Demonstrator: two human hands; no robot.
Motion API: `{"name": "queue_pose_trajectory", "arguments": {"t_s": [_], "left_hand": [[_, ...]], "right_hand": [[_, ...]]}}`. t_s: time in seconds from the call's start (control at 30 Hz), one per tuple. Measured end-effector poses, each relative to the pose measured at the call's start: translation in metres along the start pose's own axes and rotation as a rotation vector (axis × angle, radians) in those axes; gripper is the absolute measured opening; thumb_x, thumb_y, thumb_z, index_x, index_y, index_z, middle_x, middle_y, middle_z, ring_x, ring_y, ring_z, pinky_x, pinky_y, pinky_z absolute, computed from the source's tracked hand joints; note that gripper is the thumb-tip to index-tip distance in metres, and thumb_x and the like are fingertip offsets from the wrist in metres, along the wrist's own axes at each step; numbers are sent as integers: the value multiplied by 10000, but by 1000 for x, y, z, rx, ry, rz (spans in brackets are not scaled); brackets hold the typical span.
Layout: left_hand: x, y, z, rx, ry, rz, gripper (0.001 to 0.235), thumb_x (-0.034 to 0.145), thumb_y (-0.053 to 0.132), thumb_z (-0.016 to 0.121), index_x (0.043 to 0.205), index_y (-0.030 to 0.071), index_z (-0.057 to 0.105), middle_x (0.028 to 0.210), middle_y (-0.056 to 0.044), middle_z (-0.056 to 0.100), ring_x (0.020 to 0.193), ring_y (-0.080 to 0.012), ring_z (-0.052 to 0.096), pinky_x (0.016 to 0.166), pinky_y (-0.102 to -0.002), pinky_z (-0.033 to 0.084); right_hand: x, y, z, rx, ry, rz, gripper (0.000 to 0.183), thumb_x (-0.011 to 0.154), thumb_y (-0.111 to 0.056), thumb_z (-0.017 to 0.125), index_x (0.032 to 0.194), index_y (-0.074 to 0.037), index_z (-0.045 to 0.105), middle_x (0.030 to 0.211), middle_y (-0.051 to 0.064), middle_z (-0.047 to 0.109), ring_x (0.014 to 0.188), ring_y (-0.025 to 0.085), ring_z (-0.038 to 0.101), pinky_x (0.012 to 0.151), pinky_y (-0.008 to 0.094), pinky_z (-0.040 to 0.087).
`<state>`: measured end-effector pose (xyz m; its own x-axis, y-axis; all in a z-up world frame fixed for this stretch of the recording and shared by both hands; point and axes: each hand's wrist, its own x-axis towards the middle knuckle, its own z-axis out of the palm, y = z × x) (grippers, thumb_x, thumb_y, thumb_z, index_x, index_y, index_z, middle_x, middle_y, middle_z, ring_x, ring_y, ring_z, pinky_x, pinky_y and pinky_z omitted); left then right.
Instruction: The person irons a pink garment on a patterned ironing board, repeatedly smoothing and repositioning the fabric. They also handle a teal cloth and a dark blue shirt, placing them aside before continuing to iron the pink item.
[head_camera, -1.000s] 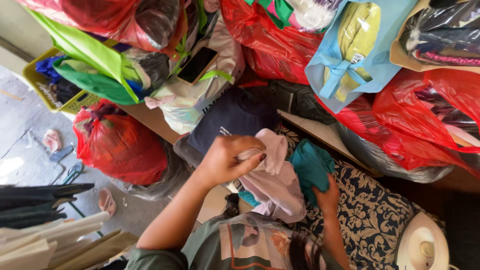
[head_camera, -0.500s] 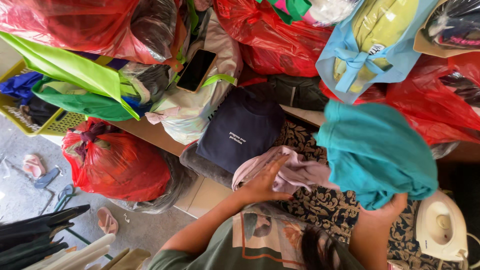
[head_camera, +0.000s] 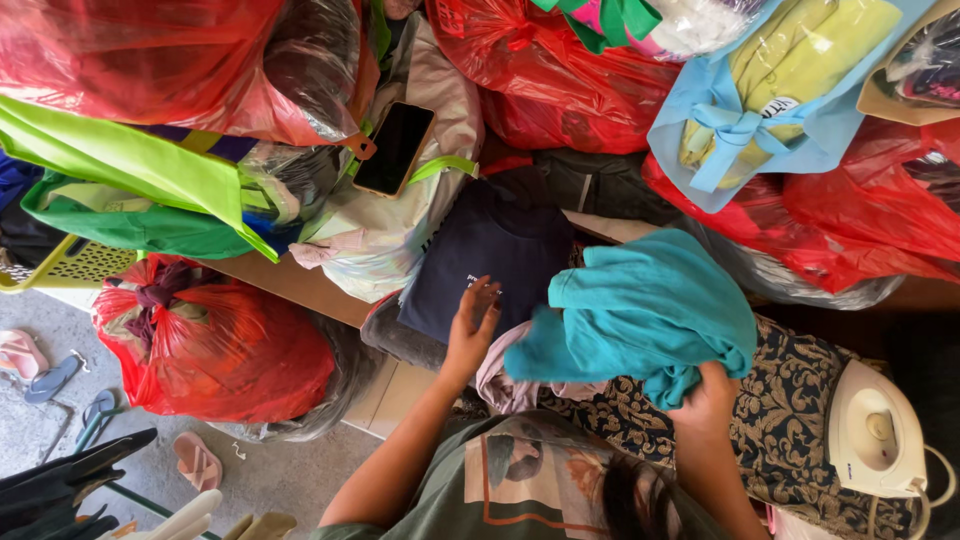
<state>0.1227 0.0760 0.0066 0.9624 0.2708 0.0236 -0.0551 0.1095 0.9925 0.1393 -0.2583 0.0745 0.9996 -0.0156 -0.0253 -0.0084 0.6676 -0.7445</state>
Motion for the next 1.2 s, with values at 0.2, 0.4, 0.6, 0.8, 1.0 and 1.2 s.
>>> {"name": "queue_pose_trajectory", "arguments": {"t_s": [0.2, 0.4, 0.6, 0.8, 1.0, 1.2], "left_hand": [[32, 27, -7, 601, 46, 336, 413, 963, 111, 644, 1373, 89, 599, 1400, -137, 657, 1353, -341, 596, 1151, -444, 442], [63, -5, -13, 1131, 100, 407, 641, 925, 424, 629, 1462, 89, 523, 1572, -160, 449, 1487, -369, 345, 1193, -635, 186], [62, -26, -16, 1200, 100, 390, 708, 931, 464, 591, 1532, 113, 458, 1620, -133, 399, 1524, -347, 303, 1218, -628, 163], [62, -32, -19, 1212, 77, 369, 719, 915, 461, 576, 1532, 118, 439, 1618, -129, 386, 1524, -342, 288, 1209, -626, 149], [66, -41, -21, 1254, 41, 340, 720, 911, 465, 530, 1530, 108, 435, 1616, -135, 376, 1522, -349, 275, 1205, -634, 119], [65, -46, -22, 1278, 45, 350, 711, 913, 460, 526, 1522, 103, 445, 1621, -136, 377, 1528, -349, 272, 1210, -636, 114]], "right_hand": [[16, 23, -3, 39, 10, 22, 261, 1021, -28, 635, 1280, -4, 661, 1121, 106, 702, 901, 186, 699, 743, 329, 599], [80, 49, 76, -156, 70, -229, 476, 944, -65, 697, 1384, -14, 524, 1255, 110, 611, 1096, 227, 607, 939, 372, 495], [178, 145, 159, -613, -114, -671, 728, 867, -102, 759, 1488, -25, 387, 1390, 113, 521, 1291, 268, 515, 1134, 416, 392], [227, 241, 143, -1770, -719, 63, 974, 836, -388, 793, 1581, -102, 234, 1611, 242, 266, 1473, 411, 264, 1123, 571, 264], [216, 238, 137, -1665, -706, -32, 842, 893, -443, 707, 1597, -150, 351, 1598, 236, 353, 1443, 389, 403, 1163, 531, 352], [190, 214, 149, -1700, -666, -172, 714, 910, -399, 710, 1523, -145, 445, 1606, 190, 357, 1430, 363, 404, 1168, 606, 217]]}}
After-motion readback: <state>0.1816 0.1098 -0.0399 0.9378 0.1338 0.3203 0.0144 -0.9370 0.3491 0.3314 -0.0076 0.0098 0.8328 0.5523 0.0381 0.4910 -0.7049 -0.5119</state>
